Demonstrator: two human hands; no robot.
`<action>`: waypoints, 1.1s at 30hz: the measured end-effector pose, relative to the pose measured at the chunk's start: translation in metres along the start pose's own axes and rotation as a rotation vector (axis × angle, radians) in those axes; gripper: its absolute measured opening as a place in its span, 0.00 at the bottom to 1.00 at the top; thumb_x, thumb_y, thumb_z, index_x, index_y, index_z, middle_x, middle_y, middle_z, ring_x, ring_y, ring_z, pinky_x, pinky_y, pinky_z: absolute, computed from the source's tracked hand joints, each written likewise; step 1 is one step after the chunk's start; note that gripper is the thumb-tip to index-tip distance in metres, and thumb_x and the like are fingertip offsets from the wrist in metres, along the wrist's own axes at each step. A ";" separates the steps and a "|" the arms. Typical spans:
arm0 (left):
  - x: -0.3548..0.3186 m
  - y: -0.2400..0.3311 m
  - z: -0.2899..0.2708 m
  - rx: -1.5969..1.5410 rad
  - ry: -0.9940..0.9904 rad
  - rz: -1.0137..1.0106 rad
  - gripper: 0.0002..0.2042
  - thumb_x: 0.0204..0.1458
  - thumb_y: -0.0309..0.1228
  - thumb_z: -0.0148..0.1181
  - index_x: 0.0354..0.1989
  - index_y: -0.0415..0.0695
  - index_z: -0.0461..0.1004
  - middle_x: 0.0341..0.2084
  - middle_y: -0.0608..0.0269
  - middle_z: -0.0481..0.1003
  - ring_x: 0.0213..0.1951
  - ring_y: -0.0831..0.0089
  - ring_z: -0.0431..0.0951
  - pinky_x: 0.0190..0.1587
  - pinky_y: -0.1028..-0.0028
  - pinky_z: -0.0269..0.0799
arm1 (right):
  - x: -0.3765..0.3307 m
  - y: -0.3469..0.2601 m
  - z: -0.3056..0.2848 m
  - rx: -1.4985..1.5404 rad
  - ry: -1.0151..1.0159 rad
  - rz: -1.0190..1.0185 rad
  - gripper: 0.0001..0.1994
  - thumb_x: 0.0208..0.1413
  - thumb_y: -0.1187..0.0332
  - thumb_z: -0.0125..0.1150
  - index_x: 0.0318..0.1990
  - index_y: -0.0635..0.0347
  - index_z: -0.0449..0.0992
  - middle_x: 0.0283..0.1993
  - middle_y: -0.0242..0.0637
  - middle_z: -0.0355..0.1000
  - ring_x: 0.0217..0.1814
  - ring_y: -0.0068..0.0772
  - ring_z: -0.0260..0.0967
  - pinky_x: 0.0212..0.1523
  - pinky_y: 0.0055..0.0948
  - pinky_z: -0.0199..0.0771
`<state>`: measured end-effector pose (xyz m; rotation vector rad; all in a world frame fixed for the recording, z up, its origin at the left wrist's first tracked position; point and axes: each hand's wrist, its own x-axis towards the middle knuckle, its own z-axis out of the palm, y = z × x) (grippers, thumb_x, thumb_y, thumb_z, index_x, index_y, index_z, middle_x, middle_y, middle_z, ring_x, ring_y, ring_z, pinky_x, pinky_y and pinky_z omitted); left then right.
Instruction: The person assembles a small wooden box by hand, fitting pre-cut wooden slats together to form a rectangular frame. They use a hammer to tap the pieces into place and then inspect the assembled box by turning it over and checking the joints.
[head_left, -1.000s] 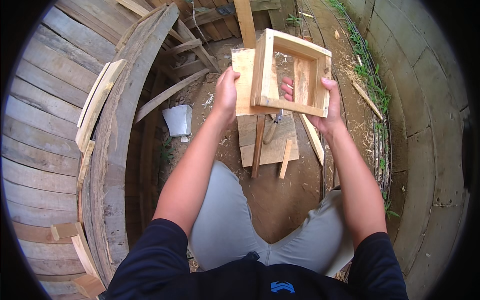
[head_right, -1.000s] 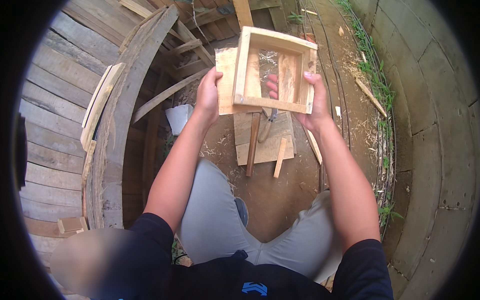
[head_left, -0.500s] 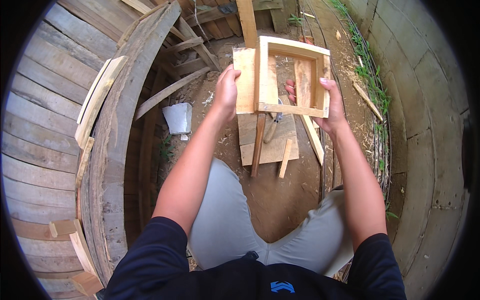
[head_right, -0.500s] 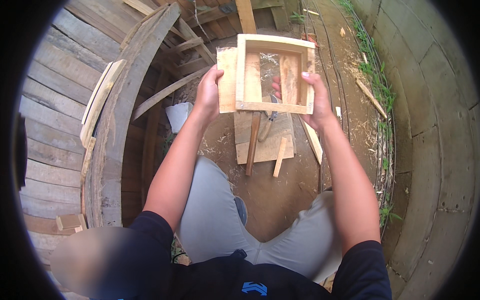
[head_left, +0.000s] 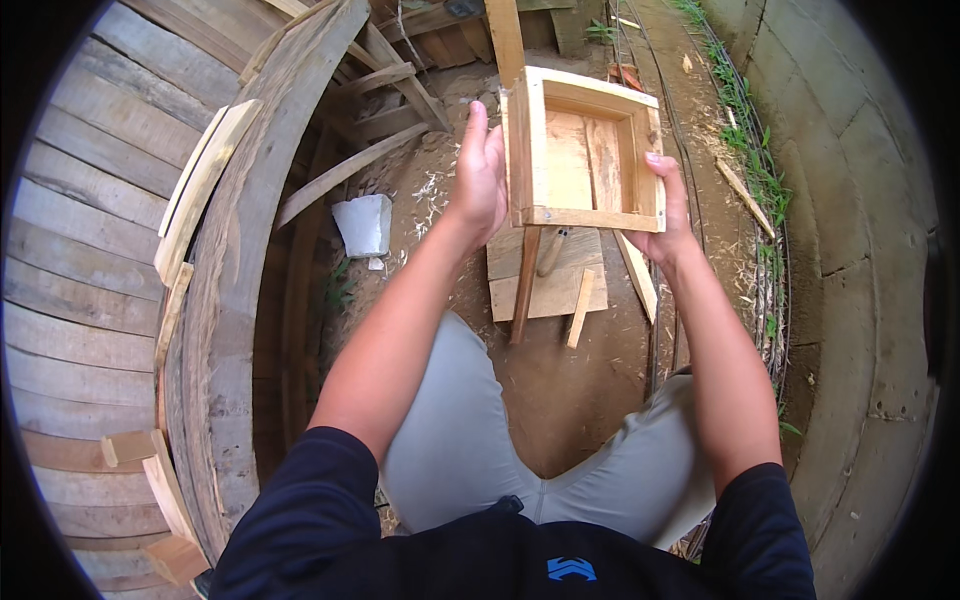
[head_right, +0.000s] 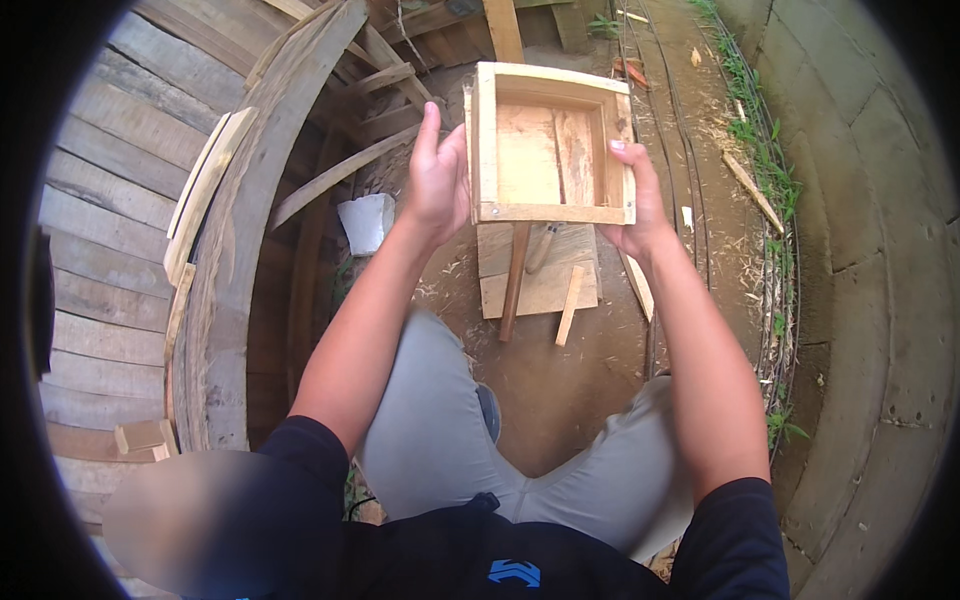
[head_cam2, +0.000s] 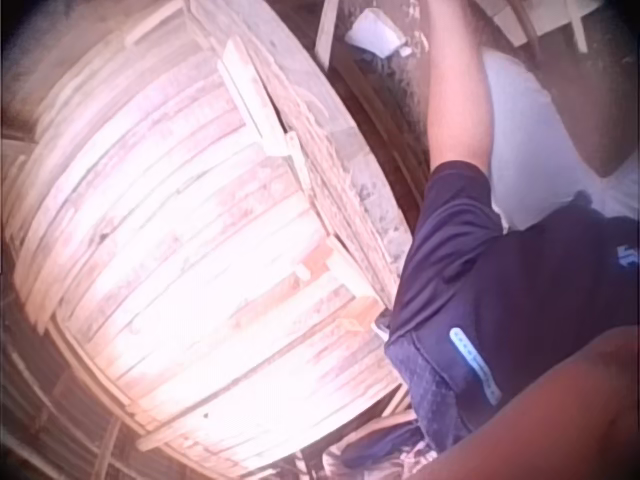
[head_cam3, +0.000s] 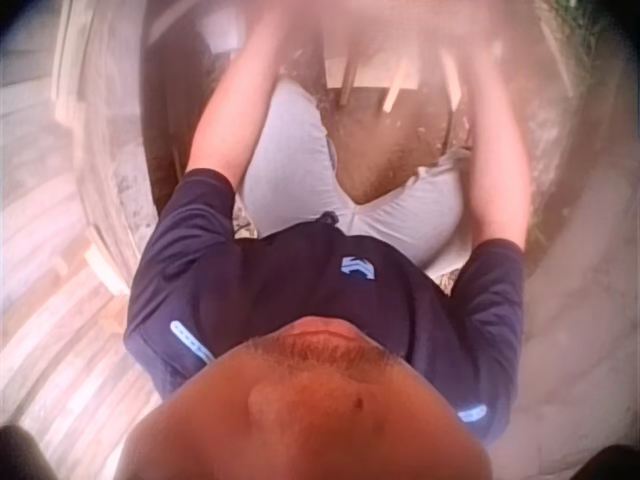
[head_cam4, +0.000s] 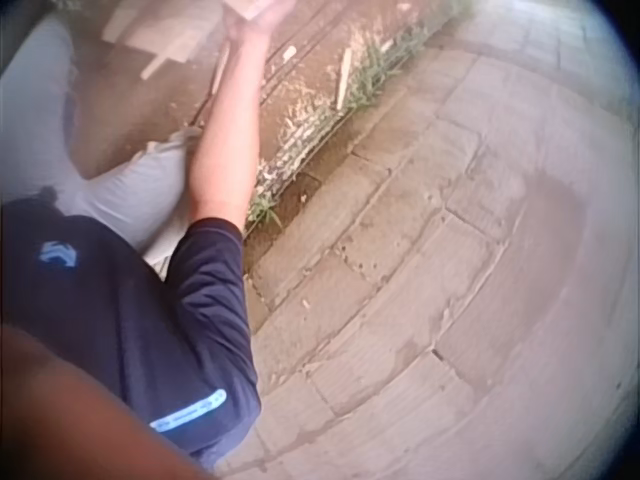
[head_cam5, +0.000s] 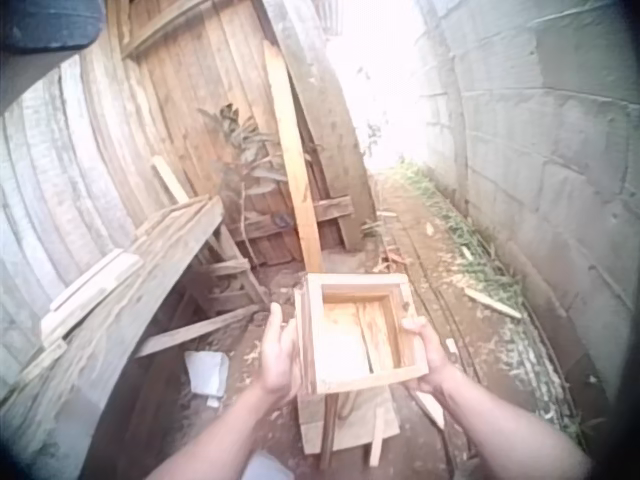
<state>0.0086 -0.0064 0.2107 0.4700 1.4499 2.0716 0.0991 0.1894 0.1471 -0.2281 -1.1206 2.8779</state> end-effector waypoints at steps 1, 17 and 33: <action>0.001 0.001 0.001 0.022 -0.018 0.023 0.45 0.64 0.65 0.25 0.70 0.30 0.51 0.65 0.44 0.63 0.67 0.60 0.64 0.69 0.64 0.57 | 0.001 0.000 -0.003 0.008 -0.009 0.007 0.40 0.51 0.44 0.56 0.64 0.66 0.62 0.57 0.49 0.68 0.57 0.43 0.70 0.57 0.43 0.72; 0.000 -0.001 0.005 0.213 -0.006 0.052 0.44 0.64 0.65 0.23 0.69 0.34 0.56 0.64 0.46 0.65 0.67 0.62 0.63 0.70 0.65 0.55 | -0.001 -0.007 0.000 -0.064 0.005 0.019 0.37 0.53 0.45 0.56 0.62 0.66 0.65 0.53 0.47 0.72 0.52 0.40 0.75 0.54 0.38 0.77; 0.001 -0.001 -0.003 0.364 -0.071 -0.023 0.54 0.55 0.75 0.19 0.71 0.33 0.52 0.66 0.46 0.63 0.67 0.60 0.63 0.68 0.66 0.59 | -0.001 -0.008 0.000 -0.182 -0.075 -0.084 0.34 0.57 0.46 0.49 0.61 0.68 0.65 0.47 0.47 0.75 0.41 0.39 0.77 0.44 0.39 0.82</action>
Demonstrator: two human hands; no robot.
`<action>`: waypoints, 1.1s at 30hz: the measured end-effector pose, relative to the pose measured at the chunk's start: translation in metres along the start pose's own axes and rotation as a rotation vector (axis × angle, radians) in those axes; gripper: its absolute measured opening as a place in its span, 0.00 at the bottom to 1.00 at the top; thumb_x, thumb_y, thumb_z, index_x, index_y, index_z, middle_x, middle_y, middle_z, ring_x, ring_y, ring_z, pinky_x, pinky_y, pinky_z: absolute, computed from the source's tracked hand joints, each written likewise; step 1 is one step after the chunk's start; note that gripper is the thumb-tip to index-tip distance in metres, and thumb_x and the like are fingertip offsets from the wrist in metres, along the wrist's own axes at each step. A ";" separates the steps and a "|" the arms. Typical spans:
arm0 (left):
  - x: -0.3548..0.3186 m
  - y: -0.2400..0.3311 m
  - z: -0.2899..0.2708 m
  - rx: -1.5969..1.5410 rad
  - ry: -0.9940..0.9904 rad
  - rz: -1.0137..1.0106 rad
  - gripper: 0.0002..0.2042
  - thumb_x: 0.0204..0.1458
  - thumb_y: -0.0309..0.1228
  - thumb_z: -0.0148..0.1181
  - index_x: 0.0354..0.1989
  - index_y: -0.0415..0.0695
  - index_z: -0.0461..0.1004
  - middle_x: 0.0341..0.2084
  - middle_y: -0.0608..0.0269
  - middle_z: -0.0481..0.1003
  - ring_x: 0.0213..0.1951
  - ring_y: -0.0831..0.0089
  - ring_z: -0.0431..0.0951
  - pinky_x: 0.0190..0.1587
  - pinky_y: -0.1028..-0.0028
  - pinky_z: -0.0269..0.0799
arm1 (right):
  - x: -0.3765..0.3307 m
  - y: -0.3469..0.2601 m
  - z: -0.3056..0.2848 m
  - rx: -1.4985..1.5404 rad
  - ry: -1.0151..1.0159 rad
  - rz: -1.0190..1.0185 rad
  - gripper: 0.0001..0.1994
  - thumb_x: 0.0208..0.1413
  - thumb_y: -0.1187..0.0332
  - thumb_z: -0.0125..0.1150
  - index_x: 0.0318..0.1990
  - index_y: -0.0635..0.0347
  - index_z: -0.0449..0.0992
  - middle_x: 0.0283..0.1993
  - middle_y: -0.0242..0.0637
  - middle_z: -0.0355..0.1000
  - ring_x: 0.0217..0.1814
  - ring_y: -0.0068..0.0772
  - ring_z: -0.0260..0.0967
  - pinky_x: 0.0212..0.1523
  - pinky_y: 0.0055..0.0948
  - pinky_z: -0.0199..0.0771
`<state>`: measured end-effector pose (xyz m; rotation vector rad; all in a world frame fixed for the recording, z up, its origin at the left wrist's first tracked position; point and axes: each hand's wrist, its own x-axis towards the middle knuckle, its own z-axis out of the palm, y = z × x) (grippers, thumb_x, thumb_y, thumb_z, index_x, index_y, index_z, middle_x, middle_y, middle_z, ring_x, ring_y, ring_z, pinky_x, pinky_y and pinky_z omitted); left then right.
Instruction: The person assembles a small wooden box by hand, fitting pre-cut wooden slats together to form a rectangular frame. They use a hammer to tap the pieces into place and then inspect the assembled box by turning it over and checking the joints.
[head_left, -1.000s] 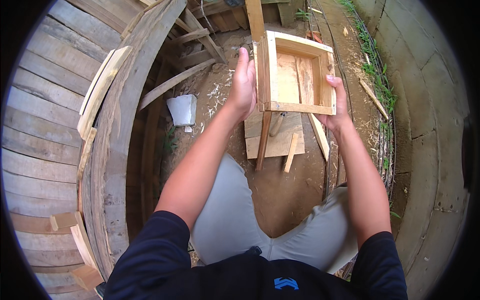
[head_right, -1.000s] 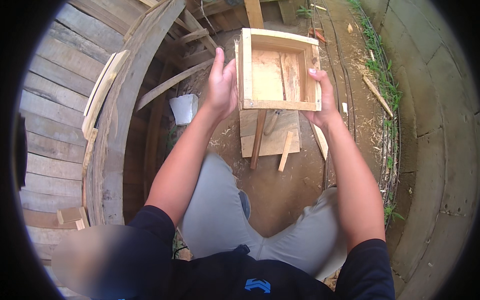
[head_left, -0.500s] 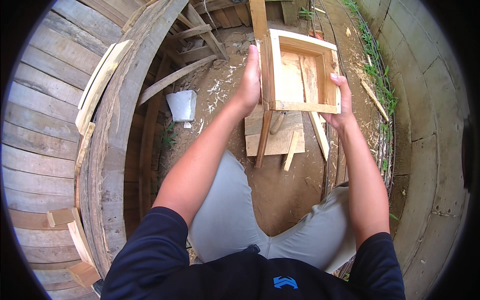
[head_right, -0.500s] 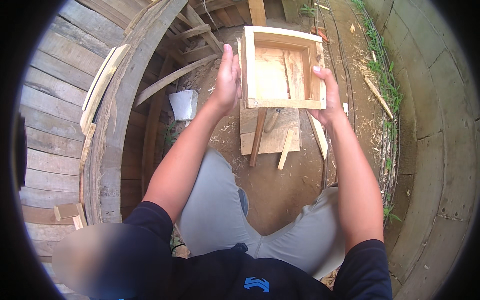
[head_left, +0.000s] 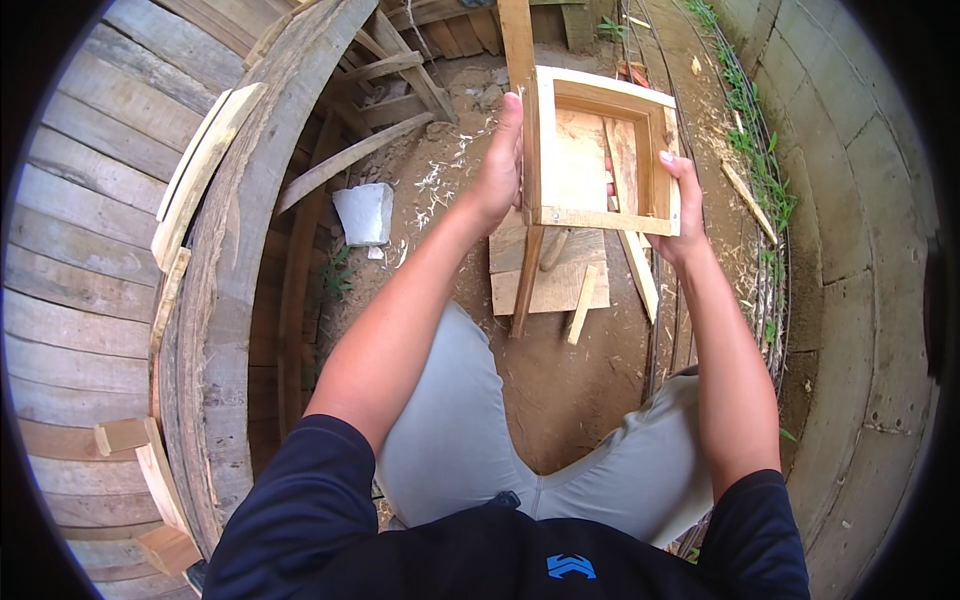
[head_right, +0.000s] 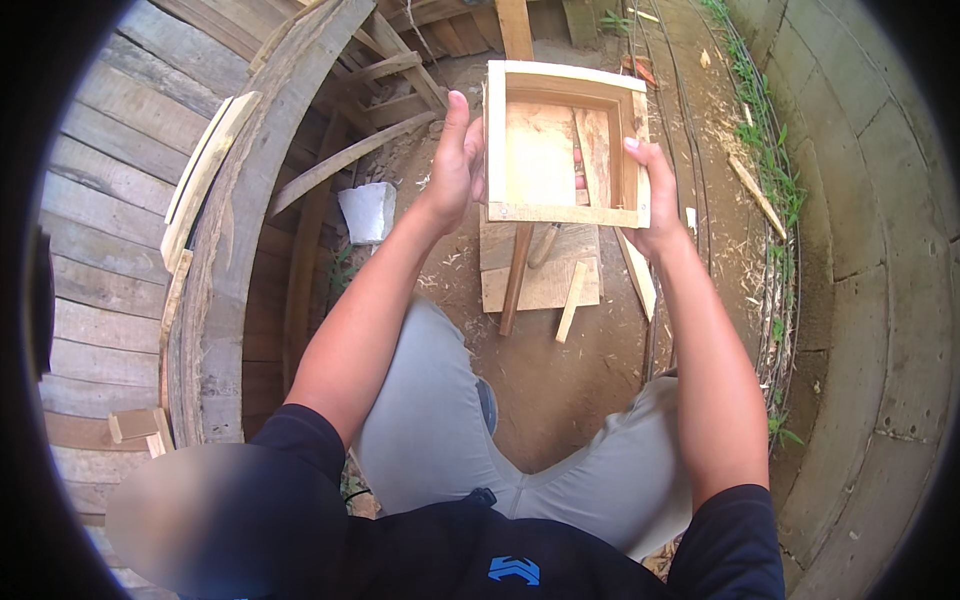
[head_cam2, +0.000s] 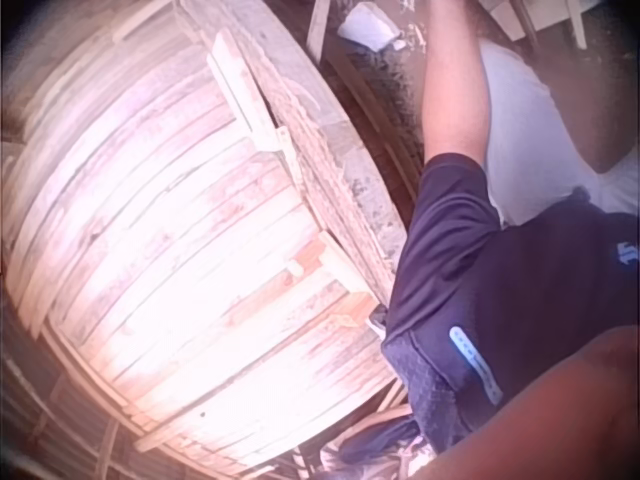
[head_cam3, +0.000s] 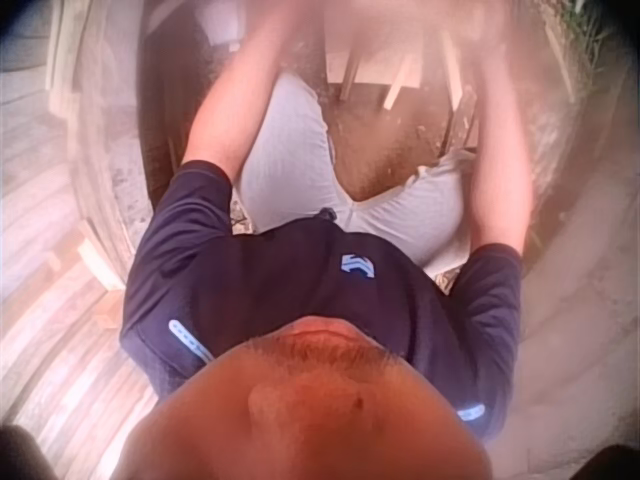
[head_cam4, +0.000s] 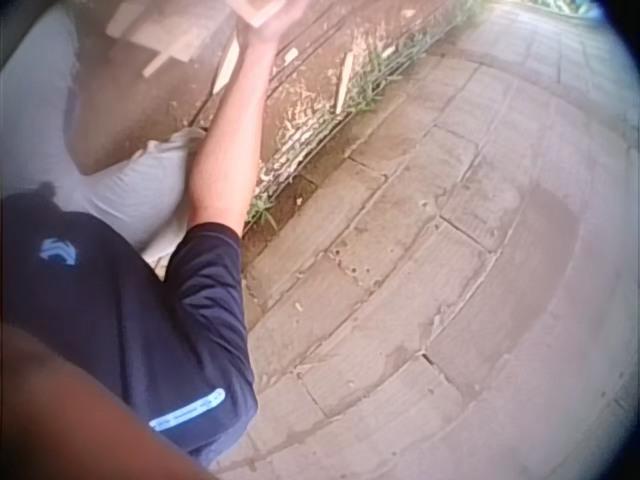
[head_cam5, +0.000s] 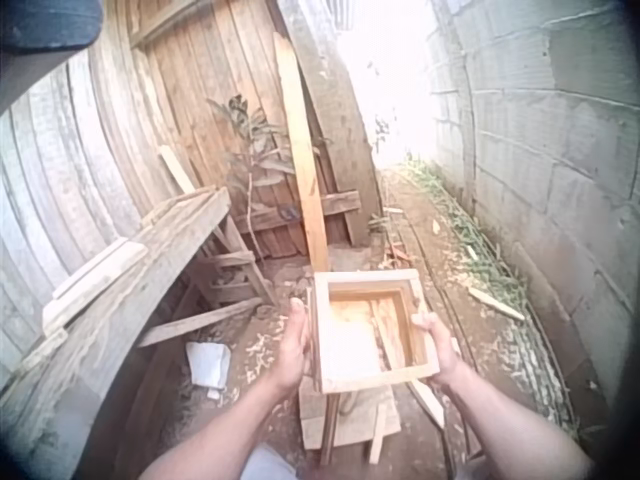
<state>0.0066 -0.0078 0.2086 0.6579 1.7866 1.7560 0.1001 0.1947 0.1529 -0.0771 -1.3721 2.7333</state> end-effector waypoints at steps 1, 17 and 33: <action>0.002 -0.003 -0.001 0.004 0.017 0.027 0.54 0.55 0.75 0.19 0.71 0.33 0.52 0.66 0.46 0.63 0.67 0.60 0.63 0.68 0.66 0.59 | 0.000 0.000 0.001 0.008 0.001 -0.002 0.34 0.57 0.46 0.49 0.61 0.68 0.65 0.46 0.47 0.75 0.41 0.39 0.78 0.44 0.39 0.83; -0.011 0.017 0.008 -0.020 0.002 0.003 0.55 0.54 0.75 0.15 0.72 0.32 0.47 0.70 0.43 0.55 0.72 0.58 0.54 0.72 0.64 0.47 | -0.004 0.002 0.003 0.016 0.094 0.026 0.35 0.56 0.45 0.52 0.63 0.65 0.64 0.51 0.49 0.74 0.43 0.40 0.78 0.41 0.38 0.84; 0.005 -0.010 -0.008 0.238 0.118 -0.042 0.46 0.57 0.67 0.41 0.62 0.27 0.60 0.55 0.35 0.69 0.60 0.56 0.68 0.62 0.66 0.63 | -0.003 0.005 0.002 0.008 0.075 0.013 0.36 0.54 0.47 0.54 0.62 0.69 0.64 0.52 0.51 0.73 0.45 0.41 0.78 0.44 0.39 0.83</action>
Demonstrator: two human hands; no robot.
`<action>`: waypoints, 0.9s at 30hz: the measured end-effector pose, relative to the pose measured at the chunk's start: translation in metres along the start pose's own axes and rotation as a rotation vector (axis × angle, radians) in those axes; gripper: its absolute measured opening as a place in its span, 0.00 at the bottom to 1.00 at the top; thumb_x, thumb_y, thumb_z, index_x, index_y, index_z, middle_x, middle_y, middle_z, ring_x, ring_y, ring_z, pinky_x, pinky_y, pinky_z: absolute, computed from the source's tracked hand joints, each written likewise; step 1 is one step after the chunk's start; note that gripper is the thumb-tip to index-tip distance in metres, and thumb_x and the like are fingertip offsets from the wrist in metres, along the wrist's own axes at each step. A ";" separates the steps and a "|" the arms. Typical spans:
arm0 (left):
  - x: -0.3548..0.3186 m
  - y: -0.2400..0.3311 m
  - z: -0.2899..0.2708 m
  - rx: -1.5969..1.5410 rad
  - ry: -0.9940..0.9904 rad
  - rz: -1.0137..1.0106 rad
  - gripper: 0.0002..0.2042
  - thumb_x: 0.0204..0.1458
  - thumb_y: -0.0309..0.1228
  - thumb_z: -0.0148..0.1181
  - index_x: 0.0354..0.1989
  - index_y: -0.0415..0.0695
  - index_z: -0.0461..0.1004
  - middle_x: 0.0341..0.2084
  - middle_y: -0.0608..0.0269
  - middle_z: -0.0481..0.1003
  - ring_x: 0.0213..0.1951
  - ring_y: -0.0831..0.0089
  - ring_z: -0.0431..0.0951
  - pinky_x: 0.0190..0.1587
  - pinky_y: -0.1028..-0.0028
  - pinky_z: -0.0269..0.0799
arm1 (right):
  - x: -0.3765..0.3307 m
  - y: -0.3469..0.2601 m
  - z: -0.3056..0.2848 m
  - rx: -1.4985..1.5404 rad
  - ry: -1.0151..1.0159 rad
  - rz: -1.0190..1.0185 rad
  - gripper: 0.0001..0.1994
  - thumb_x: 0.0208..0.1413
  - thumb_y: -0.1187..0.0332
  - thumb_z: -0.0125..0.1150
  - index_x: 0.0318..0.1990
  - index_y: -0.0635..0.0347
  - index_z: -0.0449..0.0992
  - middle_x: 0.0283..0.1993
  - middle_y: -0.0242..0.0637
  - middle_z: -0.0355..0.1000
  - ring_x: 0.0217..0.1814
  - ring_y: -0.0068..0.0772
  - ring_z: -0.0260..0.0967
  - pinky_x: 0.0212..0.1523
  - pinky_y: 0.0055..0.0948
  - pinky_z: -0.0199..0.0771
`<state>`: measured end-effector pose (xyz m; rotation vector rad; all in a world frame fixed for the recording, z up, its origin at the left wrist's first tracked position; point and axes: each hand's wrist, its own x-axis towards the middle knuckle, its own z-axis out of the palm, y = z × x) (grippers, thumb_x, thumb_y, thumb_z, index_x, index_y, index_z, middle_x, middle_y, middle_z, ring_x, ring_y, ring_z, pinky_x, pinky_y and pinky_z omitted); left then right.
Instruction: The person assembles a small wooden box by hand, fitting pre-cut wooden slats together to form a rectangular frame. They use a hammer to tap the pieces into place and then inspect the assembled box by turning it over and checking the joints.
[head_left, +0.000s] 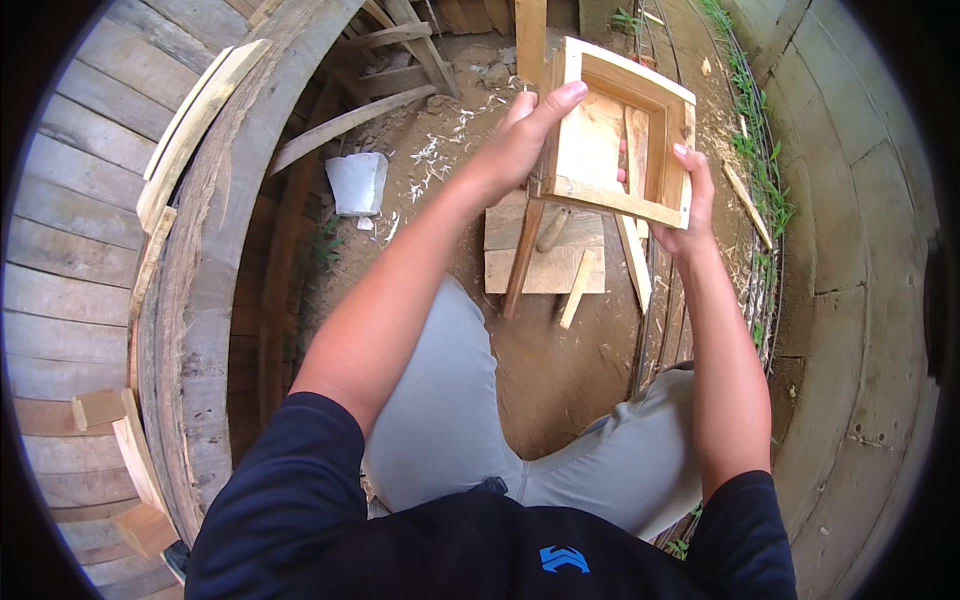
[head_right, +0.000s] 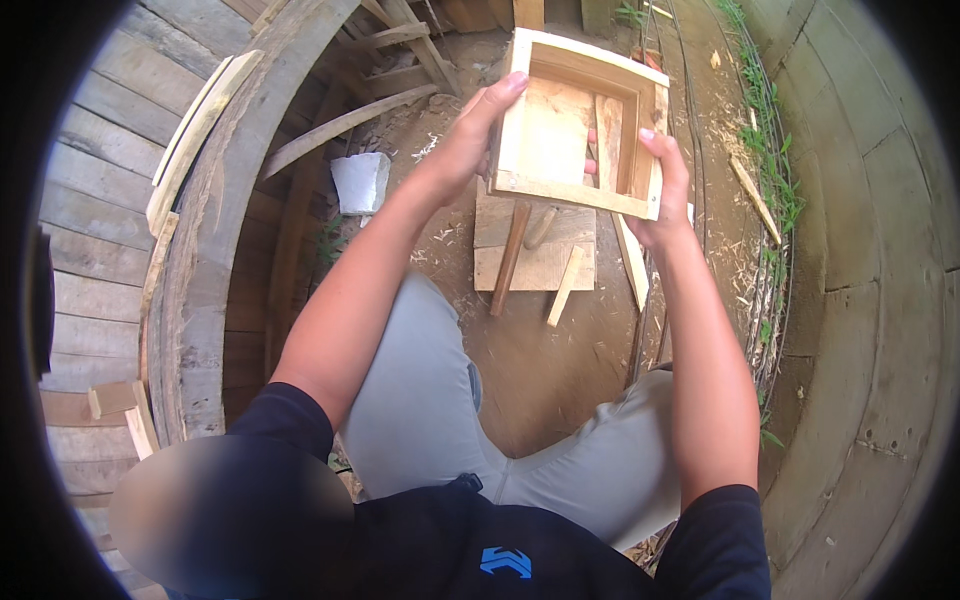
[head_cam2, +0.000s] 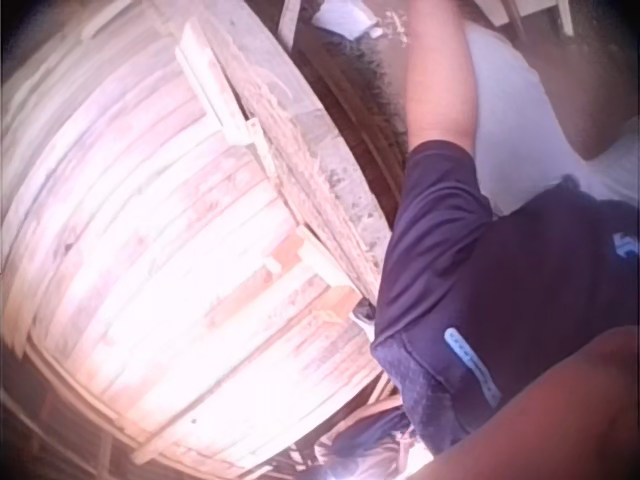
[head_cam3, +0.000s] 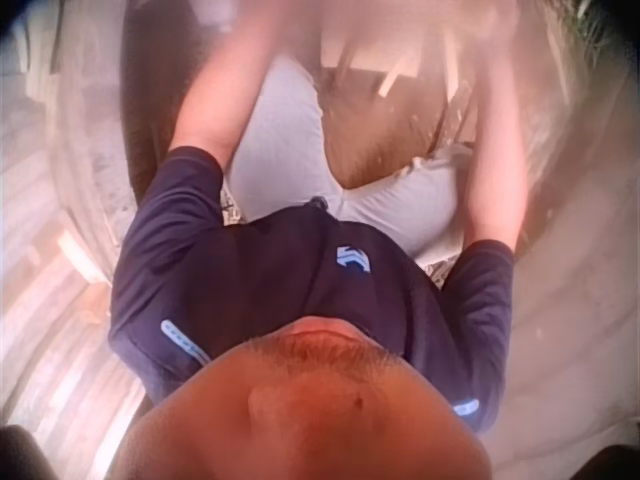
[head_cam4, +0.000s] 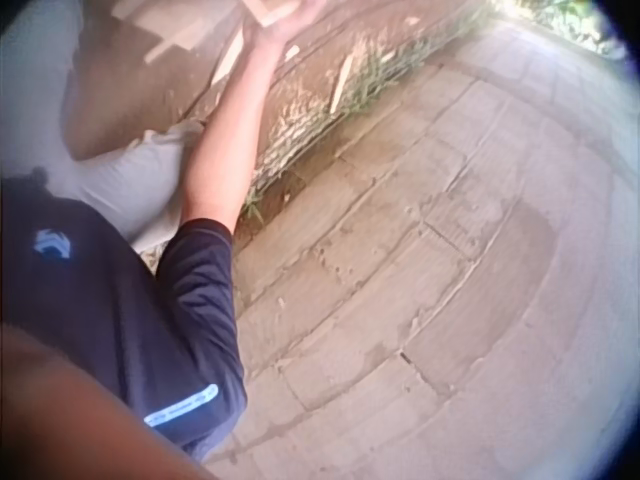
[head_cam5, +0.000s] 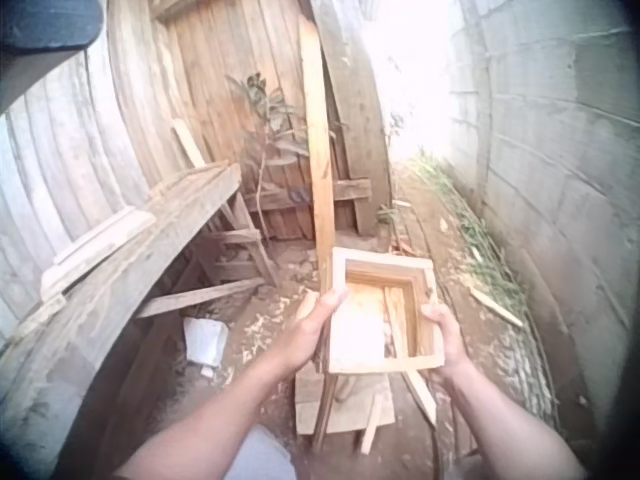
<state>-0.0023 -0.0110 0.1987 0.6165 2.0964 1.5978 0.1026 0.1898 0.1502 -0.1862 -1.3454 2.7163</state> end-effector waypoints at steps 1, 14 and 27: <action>-0.002 0.001 -0.002 0.040 -0.017 -0.048 0.42 0.59 0.62 0.43 0.61 0.29 0.63 0.51 0.41 0.73 0.54 0.61 0.74 0.56 0.68 0.70 | 0.000 0.000 -0.002 -0.011 0.006 0.007 0.36 0.54 0.47 0.54 0.62 0.69 0.64 0.52 0.51 0.73 0.45 0.41 0.78 0.44 0.40 0.83; 0.003 0.001 0.016 -0.491 0.070 0.157 0.43 0.55 0.41 0.59 0.73 0.34 0.43 0.53 0.40 0.72 0.50 0.61 0.78 0.50 0.69 0.77 | -0.003 0.002 0.011 -0.036 0.017 -0.049 0.34 0.57 0.50 0.52 0.63 0.70 0.62 0.54 0.51 0.71 0.44 0.38 0.77 0.38 0.38 0.85; -0.008 0.016 0.021 -0.516 0.119 0.198 0.27 0.59 0.36 0.55 0.66 0.38 0.62 0.50 0.56 0.74 0.49 0.72 0.77 0.50 0.72 0.76 | -0.007 -0.007 0.017 -0.055 0.000 -0.095 0.33 0.57 0.48 0.53 0.59 0.70 0.65 0.51 0.48 0.70 0.47 0.37 0.76 0.42 0.34 0.82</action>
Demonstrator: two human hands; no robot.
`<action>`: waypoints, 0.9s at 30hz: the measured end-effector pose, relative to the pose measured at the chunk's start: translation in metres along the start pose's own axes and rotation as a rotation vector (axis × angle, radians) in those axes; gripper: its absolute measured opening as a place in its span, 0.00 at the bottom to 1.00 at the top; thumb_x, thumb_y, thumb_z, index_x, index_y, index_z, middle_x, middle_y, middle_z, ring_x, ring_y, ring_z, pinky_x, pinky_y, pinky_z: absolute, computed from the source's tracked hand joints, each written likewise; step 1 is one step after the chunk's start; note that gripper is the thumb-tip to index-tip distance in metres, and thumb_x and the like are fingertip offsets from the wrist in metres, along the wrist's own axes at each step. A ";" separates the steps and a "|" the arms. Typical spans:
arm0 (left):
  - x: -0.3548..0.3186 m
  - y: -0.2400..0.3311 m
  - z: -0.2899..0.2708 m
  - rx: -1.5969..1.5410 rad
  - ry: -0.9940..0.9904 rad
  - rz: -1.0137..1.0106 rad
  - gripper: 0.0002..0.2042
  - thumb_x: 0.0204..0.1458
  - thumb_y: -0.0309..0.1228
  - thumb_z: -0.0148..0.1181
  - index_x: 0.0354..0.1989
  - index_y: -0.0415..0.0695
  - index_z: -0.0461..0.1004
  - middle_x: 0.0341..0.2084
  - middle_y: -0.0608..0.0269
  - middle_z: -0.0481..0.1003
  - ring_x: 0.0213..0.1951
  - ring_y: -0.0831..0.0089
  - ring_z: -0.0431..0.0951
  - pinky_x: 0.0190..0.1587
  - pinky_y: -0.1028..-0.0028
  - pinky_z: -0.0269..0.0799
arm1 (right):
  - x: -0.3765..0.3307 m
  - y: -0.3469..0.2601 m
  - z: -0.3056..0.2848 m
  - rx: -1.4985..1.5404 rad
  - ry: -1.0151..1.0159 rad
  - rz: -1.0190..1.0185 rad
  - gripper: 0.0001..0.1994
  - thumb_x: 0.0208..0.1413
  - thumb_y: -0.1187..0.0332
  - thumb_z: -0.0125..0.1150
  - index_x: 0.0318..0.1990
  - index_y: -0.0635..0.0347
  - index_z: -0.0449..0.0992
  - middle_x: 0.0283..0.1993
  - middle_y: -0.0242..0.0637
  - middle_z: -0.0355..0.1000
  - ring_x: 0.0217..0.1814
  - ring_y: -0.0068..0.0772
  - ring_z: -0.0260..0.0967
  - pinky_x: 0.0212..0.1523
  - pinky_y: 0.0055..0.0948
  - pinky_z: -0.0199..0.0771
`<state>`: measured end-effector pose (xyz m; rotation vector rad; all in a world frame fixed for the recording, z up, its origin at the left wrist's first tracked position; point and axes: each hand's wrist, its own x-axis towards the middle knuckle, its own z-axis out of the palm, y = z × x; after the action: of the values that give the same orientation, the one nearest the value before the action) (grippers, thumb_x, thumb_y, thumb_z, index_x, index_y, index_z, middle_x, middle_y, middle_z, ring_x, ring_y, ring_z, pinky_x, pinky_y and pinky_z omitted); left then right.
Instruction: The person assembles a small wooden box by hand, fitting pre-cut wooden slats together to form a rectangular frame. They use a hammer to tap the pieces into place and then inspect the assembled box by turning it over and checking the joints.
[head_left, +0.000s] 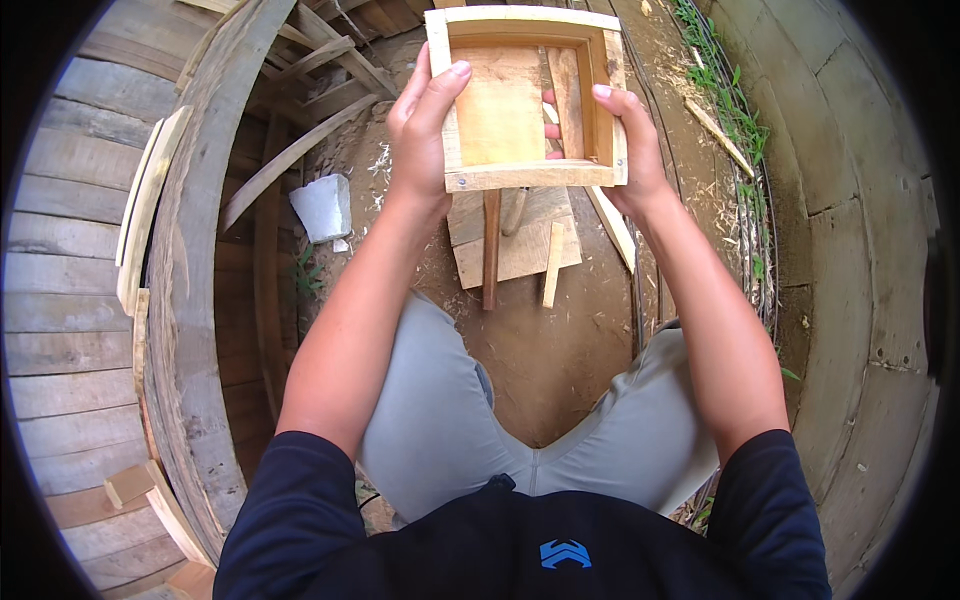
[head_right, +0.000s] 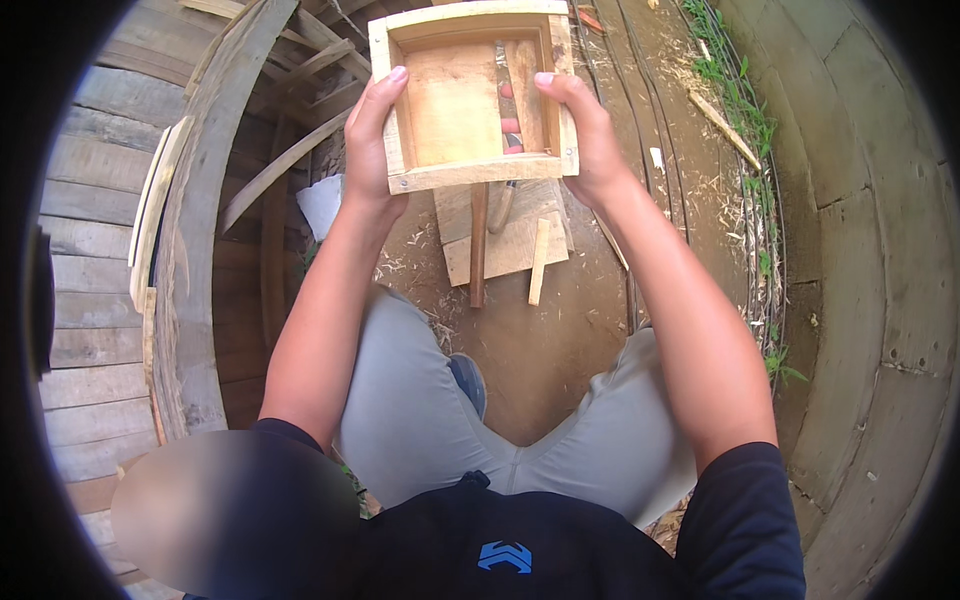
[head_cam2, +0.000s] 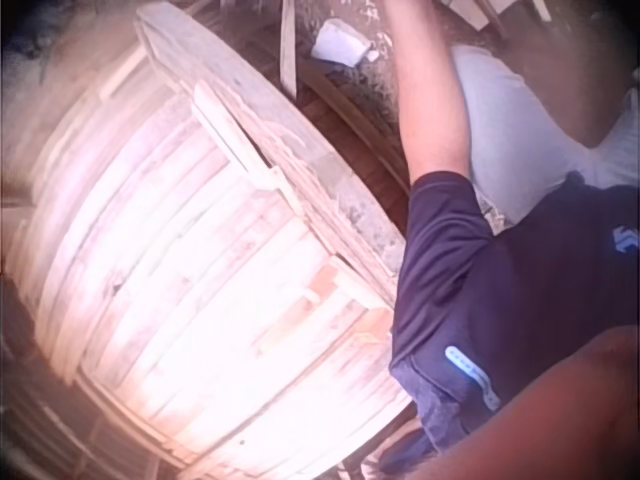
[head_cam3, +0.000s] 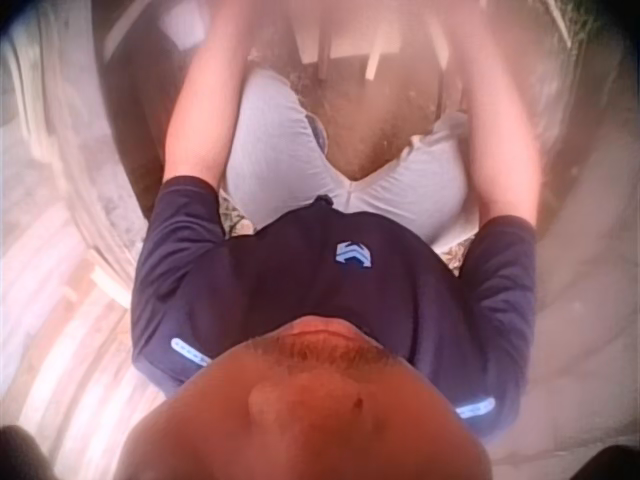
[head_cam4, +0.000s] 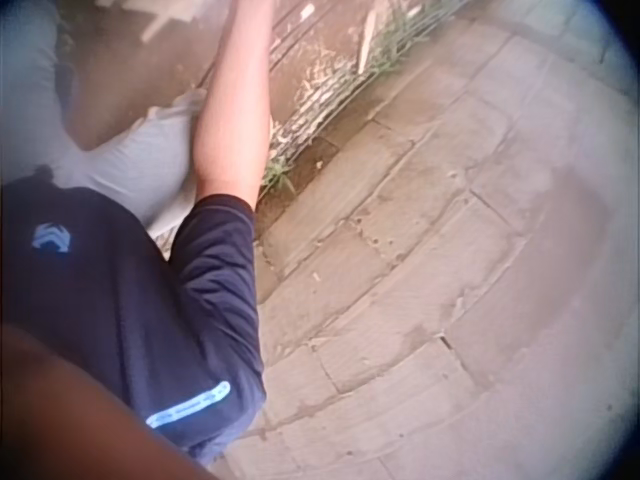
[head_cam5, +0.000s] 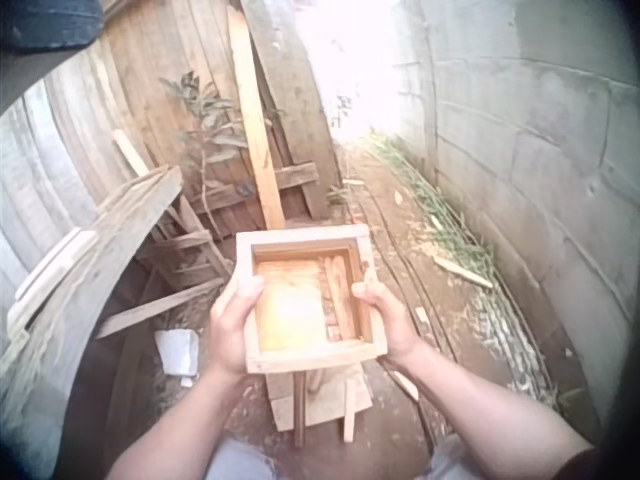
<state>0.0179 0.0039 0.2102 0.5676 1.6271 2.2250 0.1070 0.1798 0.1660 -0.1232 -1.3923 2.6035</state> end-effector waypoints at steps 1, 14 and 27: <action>-0.001 0.001 0.001 0.001 0.001 0.002 0.27 0.59 0.36 0.55 0.65 0.38 0.62 0.50 0.55 0.74 0.49 0.71 0.78 0.50 0.72 0.76 | 0.001 0.001 -0.001 0.003 0.000 -0.001 0.33 0.58 0.48 0.52 0.60 0.71 0.65 0.51 0.49 0.72 0.46 0.36 0.77 0.42 0.34 0.83; -0.005 0.011 0.003 0.019 -0.020 0.070 0.23 0.60 0.35 0.53 0.62 0.37 0.65 0.49 0.54 0.75 0.47 0.69 0.80 0.50 0.71 0.78 | -0.001 -0.003 0.006 0.036 -0.001 -0.066 0.28 0.59 0.47 0.56 0.54 0.65 0.70 0.46 0.41 0.73 0.48 0.32 0.75 0.49 0.31 0.76; 0.003 0.003 -0.003 0.004 -0.041 0.101 0.22 0.61 0.42 0.49 0.54 0.34 0.70 0.46 0.51 0.77 0.47 0.67 0.79 0.51 0.69 0.75 | 0.005 -0.003 -0.003 -0.072 0.022 -0.081 0.25 0.58 0.52 0.61 0.53 0.64 0.70 0.50 0.40 0.72 0.52 0.28 0.73 0.53 0.32 0.75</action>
<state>0.0138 0.0019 0.2125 0.7067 1.6167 2.2660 0.1032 0.1853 0.1668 -0.1025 -1.4527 2.4803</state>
